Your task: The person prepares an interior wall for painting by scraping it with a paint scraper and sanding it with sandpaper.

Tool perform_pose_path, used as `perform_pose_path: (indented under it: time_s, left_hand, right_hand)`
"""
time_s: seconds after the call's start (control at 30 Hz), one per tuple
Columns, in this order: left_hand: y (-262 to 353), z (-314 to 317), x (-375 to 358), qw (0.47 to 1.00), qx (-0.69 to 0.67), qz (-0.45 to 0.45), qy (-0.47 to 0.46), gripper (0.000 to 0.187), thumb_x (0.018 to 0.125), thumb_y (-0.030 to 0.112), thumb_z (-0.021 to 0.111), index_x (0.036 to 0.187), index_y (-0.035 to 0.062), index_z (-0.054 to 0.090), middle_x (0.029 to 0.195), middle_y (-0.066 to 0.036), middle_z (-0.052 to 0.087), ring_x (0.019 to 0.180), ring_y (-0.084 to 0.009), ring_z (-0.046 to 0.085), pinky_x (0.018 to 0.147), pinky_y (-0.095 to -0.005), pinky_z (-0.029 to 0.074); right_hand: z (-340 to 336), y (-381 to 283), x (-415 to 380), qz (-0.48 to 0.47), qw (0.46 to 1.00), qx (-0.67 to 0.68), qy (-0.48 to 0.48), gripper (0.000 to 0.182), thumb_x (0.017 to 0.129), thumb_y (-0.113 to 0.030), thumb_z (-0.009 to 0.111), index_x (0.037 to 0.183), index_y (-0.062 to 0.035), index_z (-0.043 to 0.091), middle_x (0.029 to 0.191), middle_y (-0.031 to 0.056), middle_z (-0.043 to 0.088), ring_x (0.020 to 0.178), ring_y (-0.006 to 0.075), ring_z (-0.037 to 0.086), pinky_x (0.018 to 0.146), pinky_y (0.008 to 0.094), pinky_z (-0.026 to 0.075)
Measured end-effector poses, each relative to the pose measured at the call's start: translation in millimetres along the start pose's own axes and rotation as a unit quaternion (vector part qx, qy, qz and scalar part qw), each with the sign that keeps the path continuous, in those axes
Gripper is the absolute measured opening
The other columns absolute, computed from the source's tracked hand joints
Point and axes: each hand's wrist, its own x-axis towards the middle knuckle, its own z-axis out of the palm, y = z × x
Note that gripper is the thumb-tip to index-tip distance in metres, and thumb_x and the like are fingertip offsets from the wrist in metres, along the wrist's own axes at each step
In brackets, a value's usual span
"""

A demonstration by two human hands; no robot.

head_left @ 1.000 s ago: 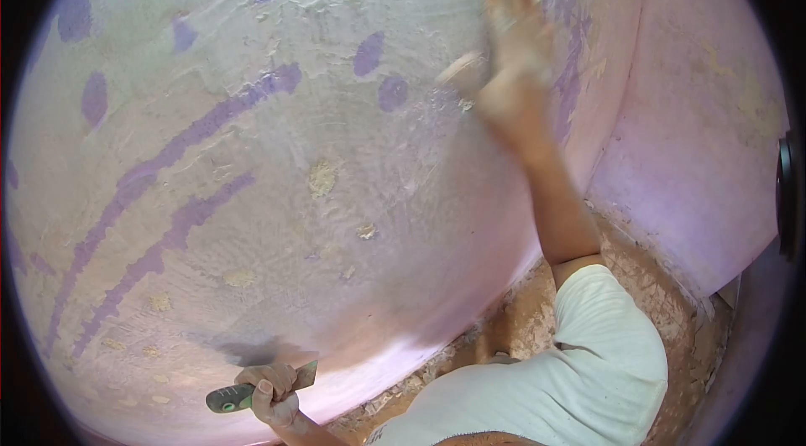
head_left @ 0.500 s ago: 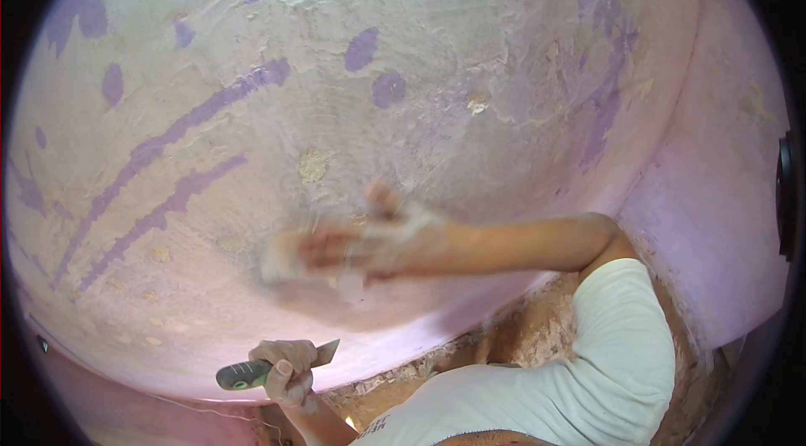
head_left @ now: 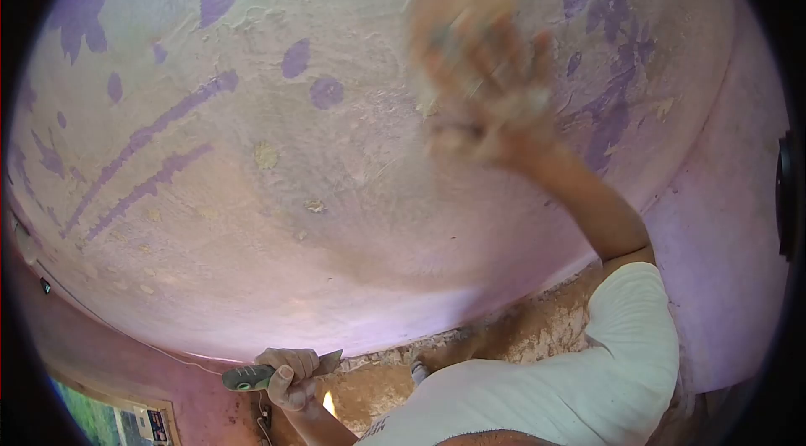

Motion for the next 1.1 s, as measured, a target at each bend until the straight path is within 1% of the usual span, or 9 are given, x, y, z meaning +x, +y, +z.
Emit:
perform_pose_path:
  time_s: [0.13,0.23,0.3,0.37,0.5,0.6,0.8,1.0,1.1]
  left_hand:
    - [-3.0,14.4,-11.7,1.0,-0.012,0.02,0.005,0.032,0.087,0.009,0.057,0.063,0.0107,0.036,0.045,0.0,0.032,0.039,-0.0106,0.022,0.042,-0.0303,0.021]
    - [-13.1,35.8,-13.6,1.0,-0.022,0.008,-0.015,0.031,0.084,0.008,0.058,0.061,0.0095,0.038,0.044,-0.001,0.032,0.039,-0.0112,0.023,0.042,-0.0309,0.021]
    - [-16.7,50.4,-23.6,0.999,-0.025,-0.014,0.014,0.031,0.079,0.005,0.06,0.057,0.0075,0.039,0.043,-0.002,0.034,0.037,-0.0122,0.023,0.042,-0.0316,0.022]
    - [-16.6,51.3,-30.0,1.0,-0.001,0.006,-0.007,0.03,0.081,0.007,0.061,0.058,0.0076,0.04,0.043,-0.001,0.033,0.038,-0.012,0.023,0.042,-0.0318,0.022]
    - [-13.4,46.9,-48.1,1.0,0.002,0.008,0.025,0.033,0.082,0.008,0.061,0.058,0.0081,0.038,0.043,-0.001,0.033,0.037,-0.0121,0.024,0.041,-0.0321,0.022]
    - [-10.1,48.1,-55.3,0.998,0.008,0.01,0.057,0.033,0.075,0.004,0.062,0.053,0.0065,0.038,0.042,-0.003,0.035,0.037,-0.013,0.027,0.041,-0.0328,0.023]
    - [-9.3,38.2,-82.0,0.992,-0.003,-0.022,0.125,0.03,0.074,0.002,0.062,0.054,0.0069,0.039,0.044,-0.003,0.035,0.038,-0.0135,0.027,0.042,-0.0335,0.022]
    - [-15.4,29.5,-82.6,0.995,-0.003,-0.03,0.09,0.031,0.081,0.008,0.06,0.059,0.009,0.039,0.044,-0.001,0.034,0.037,-0.0123,0.026,0.041,-0.0331,0.021]
    - [-3.6,8.4,-86.2,0.996,0.01,-0.037,0.081,0.031,0.081,0.008,0.06,0.059,0.0095,0.039,0.044,0.0,0.034,0.037,-0.0119,0.026,0.042,-0.0327,0.021]
  right_hand:
    - [-5.1,67.8,9.3,0.375,0.924,0.062,0.037,0.082,0.089,-0.071,0.03,0.151,-0.0183,0.016,0.158,0.0157,0.004,0.146,0.0304,0.004,0.115,0.0565,0.003]
    - [35.9,-39.7,-45.2,-0.021,0.998,-0.001,0.064,0.071,0.095,-0.062,0.024,0.152,-0.0216,0.011,0.159,0.0056,0.004,0.146,0.0312,0.0,0.116,0.0545,-0.002]
    - [15.4,-89.3,-84.2,-0.208,0.97,0.08,-0.094,0.07,0.095,-0.062,0.022,0.152,-0.0248,0.006,0.159,0.0043,0.004,0.146,0.029,-0.001,0.115,0.055,-0.003]
    - [20.5,-79.5,-73.7,-0.208,0.972,0.094,-0.063,0.073,0.093,-0.065,0.025,0.152,-0.0269,0.007,0.159,0.0023,0.004,0.146,0.0262,0.0,0.116,0.0535,-0.004]
    - [-3.9,99.2,23.3,0.154,0.98,-0.03,0.118,0.072,0.089,-0.063,0.048,0.146,-0.0197,0.036,0.155,0.0087,0.023,0.144,0.0317,0.016,0.117,0.0498,0.012]
    - [-2.5,174.0,46.0,0.131,0.962,0.053,0.235,0.068,0.09,-0.057,0.052,0.142,-0.0137,0.042,0.151,0.0153,0.031,0.14,0.033,0.025,0.113,0.0506,0.022]
    - [0.9,63.4,48.8,0.184,0.96,0.074,0.196,0.076,0.088,-0.067,0.045,0.146,-0.0187,0.035,0.154,0.0129,0.024,0.142,0.0357,0.019,0.114,0.0574,0.012]
    - [13.8,-195.6,-68.2,-0.261,0.927,0.193,-0.19,0.073,0.091,-0.054,0.045,0.152,-0.0215,0.02,0.16,0.0066,0.005,0.146,0.0322,-0.002,0.109,0.0667,-0.007]
    - [21.1,-203.3,-100.5,-0.334,0.927,0.11,-0.133,0.074,0.089,-0.056,0.046,0.151,-0.0238,0.022,0.159,0.0032,0.009,0.147,0.0279,0.003,0.11,0.0643,-0.007]
